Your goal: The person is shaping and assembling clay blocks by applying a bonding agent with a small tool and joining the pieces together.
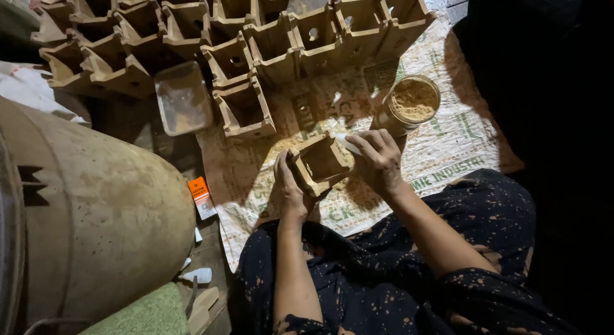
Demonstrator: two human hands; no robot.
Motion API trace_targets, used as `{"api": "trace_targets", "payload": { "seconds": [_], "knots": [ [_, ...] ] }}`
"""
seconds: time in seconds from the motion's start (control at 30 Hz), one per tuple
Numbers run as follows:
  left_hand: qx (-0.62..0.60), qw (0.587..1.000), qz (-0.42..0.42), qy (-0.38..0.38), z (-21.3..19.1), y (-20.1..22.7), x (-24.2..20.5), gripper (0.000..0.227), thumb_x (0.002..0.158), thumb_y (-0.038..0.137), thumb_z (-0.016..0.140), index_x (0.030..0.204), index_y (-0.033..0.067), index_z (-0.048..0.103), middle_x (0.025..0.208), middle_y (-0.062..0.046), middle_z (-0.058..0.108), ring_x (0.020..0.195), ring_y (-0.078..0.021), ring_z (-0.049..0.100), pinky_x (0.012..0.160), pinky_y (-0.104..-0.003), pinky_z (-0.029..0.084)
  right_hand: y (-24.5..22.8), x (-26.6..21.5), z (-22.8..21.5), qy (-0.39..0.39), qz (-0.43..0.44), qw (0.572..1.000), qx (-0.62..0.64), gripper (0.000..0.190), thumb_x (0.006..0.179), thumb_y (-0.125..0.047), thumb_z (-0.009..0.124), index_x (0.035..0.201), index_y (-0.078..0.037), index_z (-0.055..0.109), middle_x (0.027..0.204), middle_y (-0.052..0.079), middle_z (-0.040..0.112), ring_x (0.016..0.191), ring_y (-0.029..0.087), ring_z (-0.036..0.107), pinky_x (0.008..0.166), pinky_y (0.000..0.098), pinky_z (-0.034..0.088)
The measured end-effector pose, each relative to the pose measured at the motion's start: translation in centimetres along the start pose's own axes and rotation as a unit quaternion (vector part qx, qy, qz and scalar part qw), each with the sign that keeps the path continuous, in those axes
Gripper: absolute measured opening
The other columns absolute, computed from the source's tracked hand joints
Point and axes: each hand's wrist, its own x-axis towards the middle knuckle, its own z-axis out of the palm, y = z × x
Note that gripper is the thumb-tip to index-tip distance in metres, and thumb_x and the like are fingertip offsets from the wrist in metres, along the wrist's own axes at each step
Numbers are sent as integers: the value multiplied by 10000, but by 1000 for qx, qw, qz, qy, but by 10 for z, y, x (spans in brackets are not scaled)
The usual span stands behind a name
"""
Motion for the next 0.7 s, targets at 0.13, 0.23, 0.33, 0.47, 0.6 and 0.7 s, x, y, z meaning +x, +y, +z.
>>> {"api": "trace_targets", "payload": {
  "seconds": [0.13, 0.23, 0.33, 0.47, 0.6, 0.7],
  "knots": [
    [-3, 1000, 0, 1, 16, -30, -4, 1257, 593, 735, 774, 1614, 126, 364, 1553, -140, 474, 1288, -413, 632, 958, -506, 589, 10, -11, 10, 2, -11, 1000, -18, 163, 913, -53, 788, 1069, -100, 788, 949, 93, 677, 795, 296, 615, 744, 388, 548],
    [-6, 1000, 4, -1, 18, -32, -2, 1268, 594, 771, 750, 1616, 130, 358, 1569, -149, 464, 1281, -449, 625, 961, -546, 584, 7, -7, 6, -3, -14, 1000, -17, 207, 894, -42, 785, 1090, -107, 790, 947, 90, 670, 801, 297, 612, 741, 394, 542],
    [-6, 1000, 3, 2, 20, -33, -2, 1256, 584, 715, 785, 1610, 126, 364, 1554, -156, 468, 1267, -459, 630, 960, -553, 584, 9, -9, 6, -2, -8, 1000, -10, 295, 843, 10, 778, 1115, -103, 785, 938, 104, 651, 791, 324, 600, 729, 421, 538],
    [-11, 1000, 5, 0, 19, -33, -4, 1309, 539, 681, 850, 1609, 113, 355, 1553, -169, 463, 1334, -433, 589, 1018, -533, 567, 15, -15, 8, -22, -6, 999, -31, 274, 851, -42, 757, 1113, -119, 778, 951, 74, 650, 819, 297, 603, 742, 395, 521],
    [-40, 999, 2, -9, -25, 50, 5, 1241, 618, 718, 791, 1599, 89, 363, 1555, -175, 461, 1351, -437, 580, 1046, -522, 556, 18, -18, 9, -19, -2, 998, -53, 305, 813, -32, 759, 1105, -121, 776, 950, 69, 648, 816, 282, 599, 743, 385, 507],
    [-23, 1000, 0, -6, 17, -28, -3, 1242, 603, 651, 833, 1607, 103, 348, 1545, -177, 459, 1343, -437, 578, 1041, -533, 555, 8, -5, -5, -6, 8, 997, -70, 241, 901, -83, 754, 1132, -140, 791, 941, 50, 646, 828, 278, 603, 749, 387, 497]
  ]
}}
